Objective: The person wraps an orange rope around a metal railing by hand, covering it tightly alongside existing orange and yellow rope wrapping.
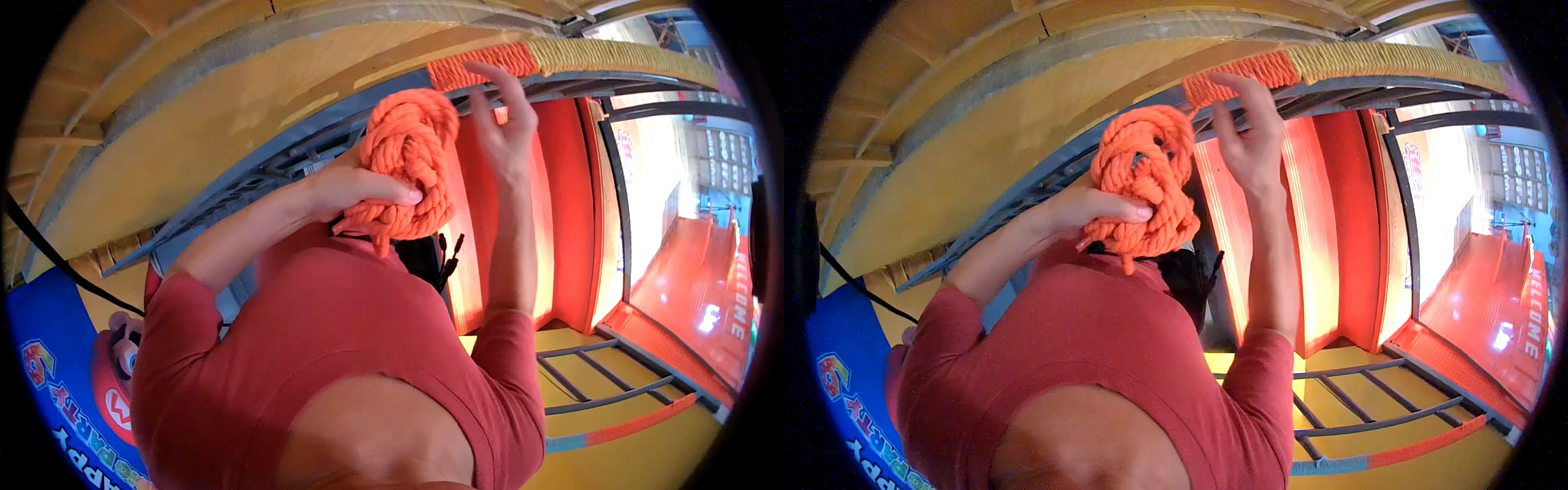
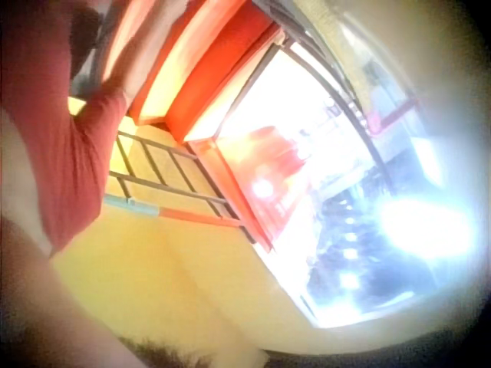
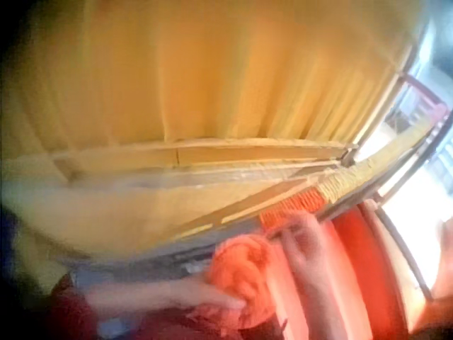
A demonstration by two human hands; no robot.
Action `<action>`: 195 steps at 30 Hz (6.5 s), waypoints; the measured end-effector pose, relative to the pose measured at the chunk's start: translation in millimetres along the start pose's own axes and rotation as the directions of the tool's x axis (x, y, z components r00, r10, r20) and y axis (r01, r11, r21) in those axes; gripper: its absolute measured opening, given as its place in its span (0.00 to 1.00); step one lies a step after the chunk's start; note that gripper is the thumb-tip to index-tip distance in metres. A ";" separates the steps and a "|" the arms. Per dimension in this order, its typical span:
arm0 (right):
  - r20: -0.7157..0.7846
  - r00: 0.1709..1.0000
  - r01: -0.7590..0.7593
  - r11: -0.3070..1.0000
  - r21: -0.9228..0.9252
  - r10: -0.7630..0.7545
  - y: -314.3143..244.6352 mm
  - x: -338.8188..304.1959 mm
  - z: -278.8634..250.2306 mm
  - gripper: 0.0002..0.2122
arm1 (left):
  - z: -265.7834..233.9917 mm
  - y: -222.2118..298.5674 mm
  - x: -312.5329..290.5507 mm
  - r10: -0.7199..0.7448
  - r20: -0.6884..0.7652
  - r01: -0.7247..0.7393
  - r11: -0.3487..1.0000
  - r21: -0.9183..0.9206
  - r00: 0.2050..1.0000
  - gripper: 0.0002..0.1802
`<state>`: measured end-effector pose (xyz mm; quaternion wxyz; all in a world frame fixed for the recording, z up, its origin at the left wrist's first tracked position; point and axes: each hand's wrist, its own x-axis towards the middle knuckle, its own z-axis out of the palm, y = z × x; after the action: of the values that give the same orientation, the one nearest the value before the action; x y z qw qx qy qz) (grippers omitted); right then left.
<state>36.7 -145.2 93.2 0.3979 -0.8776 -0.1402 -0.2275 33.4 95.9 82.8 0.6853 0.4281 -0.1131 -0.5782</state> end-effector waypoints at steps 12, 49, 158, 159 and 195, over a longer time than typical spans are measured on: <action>0.711 0.703 0.518 0.698 -0.494 -0.020 70.4 55.2 32.1 0.17 | -6.7 26.6 16.0 0.373 0.169 -0.410 0.830 0.379 0.912 0.20; 0.844 0.500 0.527 0.706 -0.473 0.193 60.8 86.4 37.5 0.11 | -36.9 112.0 15.4 0.339 -0.256 -0.276 0.928 0.251 0.905 0.27; 0.416 0.399 -0.746 0.026 0.666 0.817 -34.0 -30.5 38.7 0.11 | -100.0 29.5 202.8 0.618 -0.032 -0.168 0.264 0.950 0.786 0.39; 0.449 0.401 -0.653 -0.095 0.751 0.798 -32.5 -28.9 38.1 0.09 | -100.1 34.0 200.6 0.632 0.042 -0.285 0.289 0.914 0.774 0.40; -0.089 0.948 -0.286 0.941 0.179 0.305 -53.0 110.0 16.7 0.18 | -153.9 66.5 73.4 0.466 -0.311 -0.453 0.884 0.119 0.828 0.24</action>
<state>113.2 -91.3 173.4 0.5059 -0.8383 -0.0018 -0.2032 202.2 98.5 12.0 0.8045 0.4927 -0.1076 -0.3138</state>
